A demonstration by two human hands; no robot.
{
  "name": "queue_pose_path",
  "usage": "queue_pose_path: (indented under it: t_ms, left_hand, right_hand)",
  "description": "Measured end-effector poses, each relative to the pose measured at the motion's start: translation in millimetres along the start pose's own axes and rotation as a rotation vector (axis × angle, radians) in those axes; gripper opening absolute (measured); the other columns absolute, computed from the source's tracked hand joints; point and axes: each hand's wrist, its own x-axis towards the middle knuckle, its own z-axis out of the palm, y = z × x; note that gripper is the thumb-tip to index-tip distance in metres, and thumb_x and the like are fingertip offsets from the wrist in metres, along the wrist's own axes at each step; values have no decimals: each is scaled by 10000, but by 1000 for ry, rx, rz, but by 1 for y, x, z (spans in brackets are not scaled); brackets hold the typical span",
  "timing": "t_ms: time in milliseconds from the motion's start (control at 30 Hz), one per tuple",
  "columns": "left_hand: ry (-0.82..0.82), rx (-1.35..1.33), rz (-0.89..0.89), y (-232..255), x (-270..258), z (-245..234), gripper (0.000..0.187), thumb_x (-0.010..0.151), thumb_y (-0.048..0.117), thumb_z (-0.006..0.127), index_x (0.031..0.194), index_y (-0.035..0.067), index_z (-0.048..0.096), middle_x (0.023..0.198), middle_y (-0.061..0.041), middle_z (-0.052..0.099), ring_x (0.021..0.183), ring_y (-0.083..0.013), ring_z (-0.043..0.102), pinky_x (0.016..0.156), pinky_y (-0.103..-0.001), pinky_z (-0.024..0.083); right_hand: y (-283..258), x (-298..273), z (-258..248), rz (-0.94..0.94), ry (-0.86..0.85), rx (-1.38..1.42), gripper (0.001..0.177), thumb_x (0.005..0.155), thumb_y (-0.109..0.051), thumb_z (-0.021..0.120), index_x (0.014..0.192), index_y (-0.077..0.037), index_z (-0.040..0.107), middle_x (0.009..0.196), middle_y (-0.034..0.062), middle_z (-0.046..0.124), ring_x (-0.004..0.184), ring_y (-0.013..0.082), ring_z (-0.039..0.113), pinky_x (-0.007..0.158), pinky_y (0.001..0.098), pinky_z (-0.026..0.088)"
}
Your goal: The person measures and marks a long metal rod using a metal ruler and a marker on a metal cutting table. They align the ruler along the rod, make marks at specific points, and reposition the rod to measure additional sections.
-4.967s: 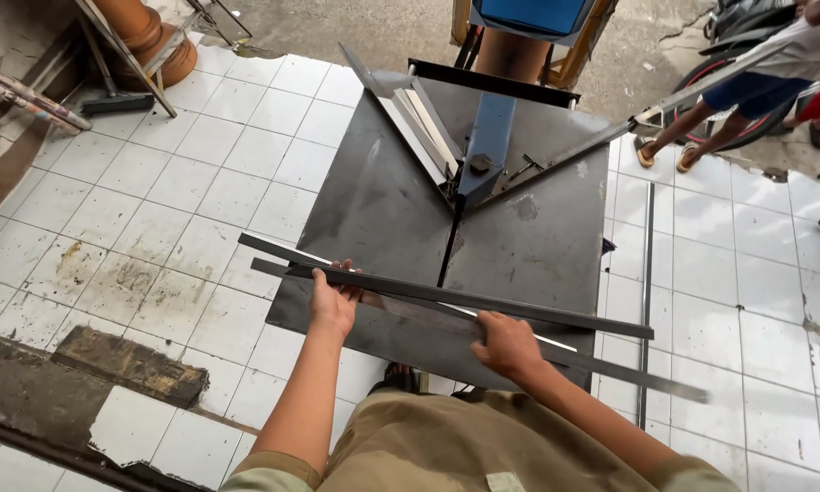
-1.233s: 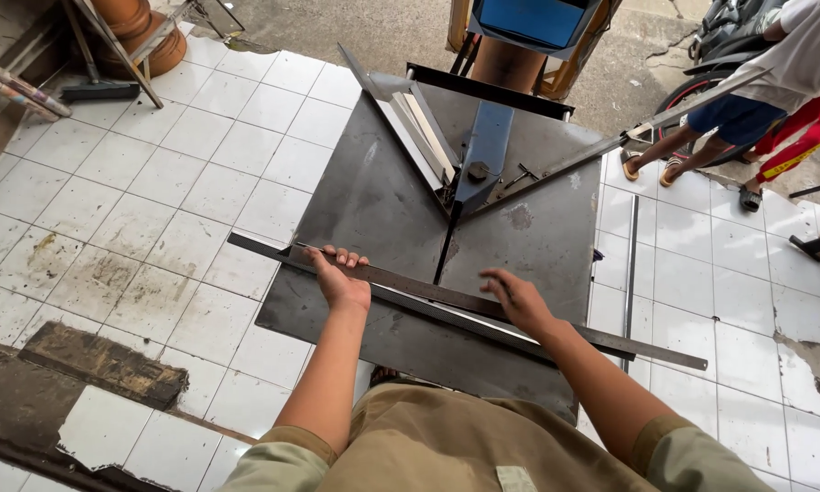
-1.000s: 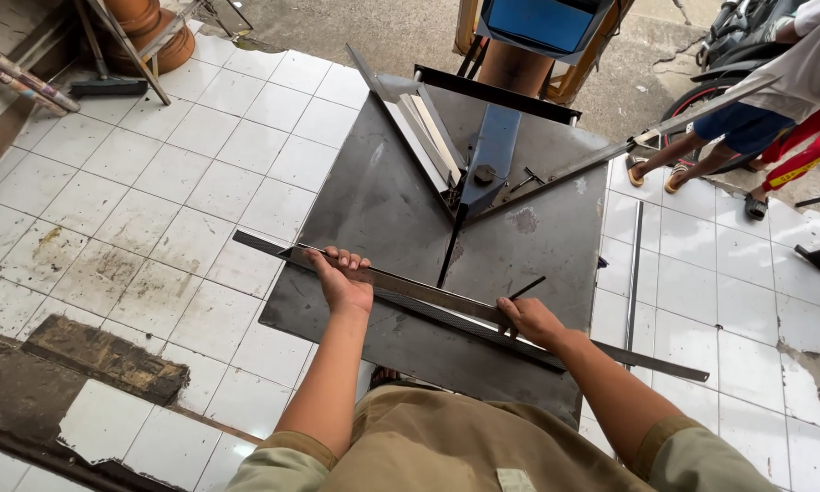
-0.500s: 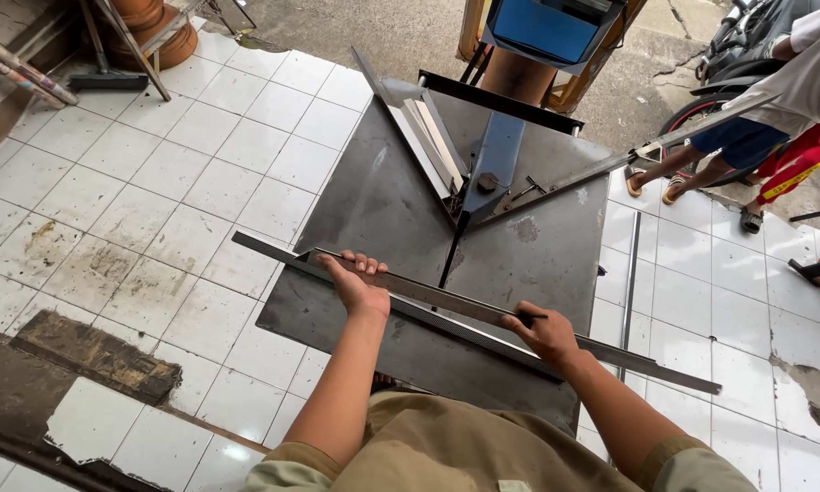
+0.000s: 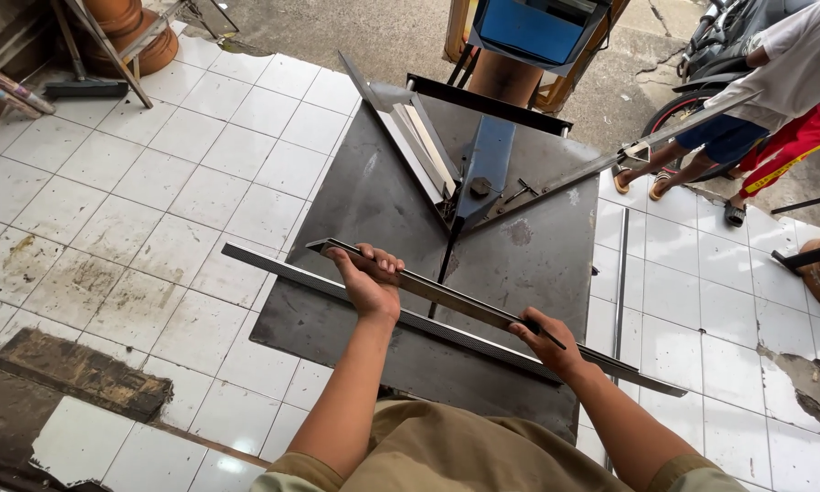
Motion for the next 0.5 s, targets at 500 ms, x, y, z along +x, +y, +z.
queue_pose_path:
  t_ms: [500]
  left_hand:
    - [-49,-2,27,-10,11,3,646,1145,762,202,918,220,470,636,-11,344,607,-189,453,694,-378,528]
  right_hand:
    - [0,-8,-3,2,-6,64,377,1036,-597,742,1059,-220,735,836,120,829,809,374,718,806,486,532]
